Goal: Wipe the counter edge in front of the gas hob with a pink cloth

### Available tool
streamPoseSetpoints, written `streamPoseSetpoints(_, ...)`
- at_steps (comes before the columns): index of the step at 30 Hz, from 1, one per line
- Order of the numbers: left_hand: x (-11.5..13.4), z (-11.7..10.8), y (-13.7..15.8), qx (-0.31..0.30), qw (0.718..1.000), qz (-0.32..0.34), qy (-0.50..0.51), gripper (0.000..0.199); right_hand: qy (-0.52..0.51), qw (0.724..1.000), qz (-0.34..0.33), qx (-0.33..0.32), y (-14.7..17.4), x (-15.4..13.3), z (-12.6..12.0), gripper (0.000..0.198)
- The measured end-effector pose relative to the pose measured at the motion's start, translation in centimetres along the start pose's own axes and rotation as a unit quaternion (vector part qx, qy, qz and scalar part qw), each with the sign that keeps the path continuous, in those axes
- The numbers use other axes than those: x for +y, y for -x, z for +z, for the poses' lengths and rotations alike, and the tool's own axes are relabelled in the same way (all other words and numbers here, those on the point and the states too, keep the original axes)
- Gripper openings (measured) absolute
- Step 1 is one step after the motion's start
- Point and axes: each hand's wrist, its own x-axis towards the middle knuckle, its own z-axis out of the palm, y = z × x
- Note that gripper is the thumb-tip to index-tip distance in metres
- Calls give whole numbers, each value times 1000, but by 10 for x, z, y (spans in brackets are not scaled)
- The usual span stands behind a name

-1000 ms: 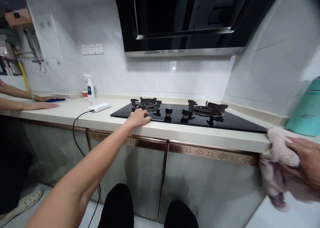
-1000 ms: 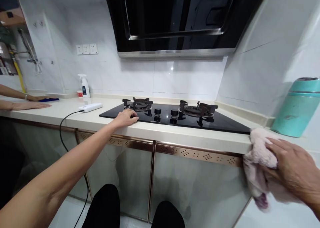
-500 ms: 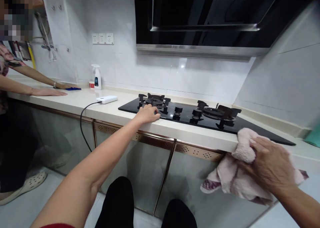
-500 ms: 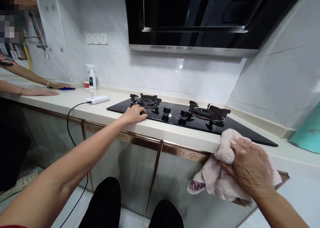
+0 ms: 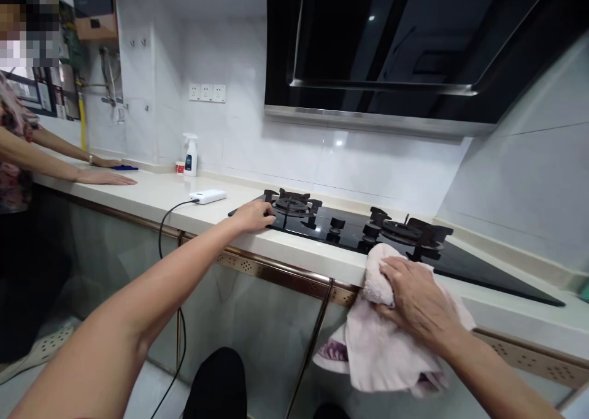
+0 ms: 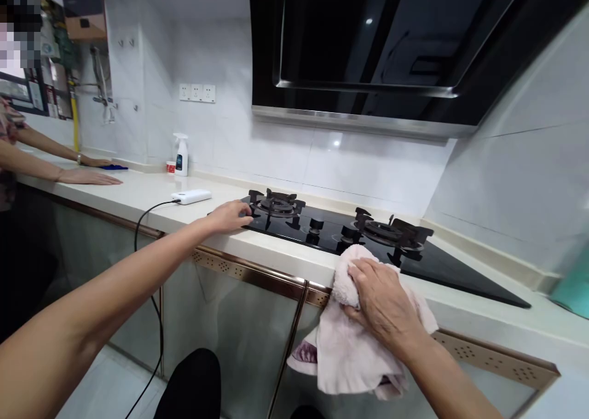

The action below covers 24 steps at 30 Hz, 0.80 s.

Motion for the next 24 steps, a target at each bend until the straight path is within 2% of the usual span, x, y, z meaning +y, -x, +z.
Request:
streamPoseSetpoints(2,-17,-2,2,-3,1000,-10,3,30,-13,1000,-8,-2,-6,-4,0,52)
streamPoseSetpoints(5,-25,1,6,-1,1000,-5,3,31,-27,999,-28,-12,-28,-21,0,55)
streamPoseSetpoints(10,-29,0,12,0,1000,-2,-14,37,-53,997,-41,-35,-83,-60,6,57)
streamPoseSetpoints(14,-55,-10,17,-28,1000,-7,4,39,-68,995,-52,-50,-128,-92,15,55)
streamPoseSetpoints(17,-73,-13,21,-6,998,-5,67,40,-74,993,-70,-65,-169,-124,23,57)
streamPoseSetpoints(20,-78,-10,24,29,990,-1,136,47,-78,991,-84,-71,-211,-158,30,58)
streamPoseSetpoints(24,-80,-7,25,19,973,-12,230,63,-105,987,-100,-63,-253,-188,38,50)
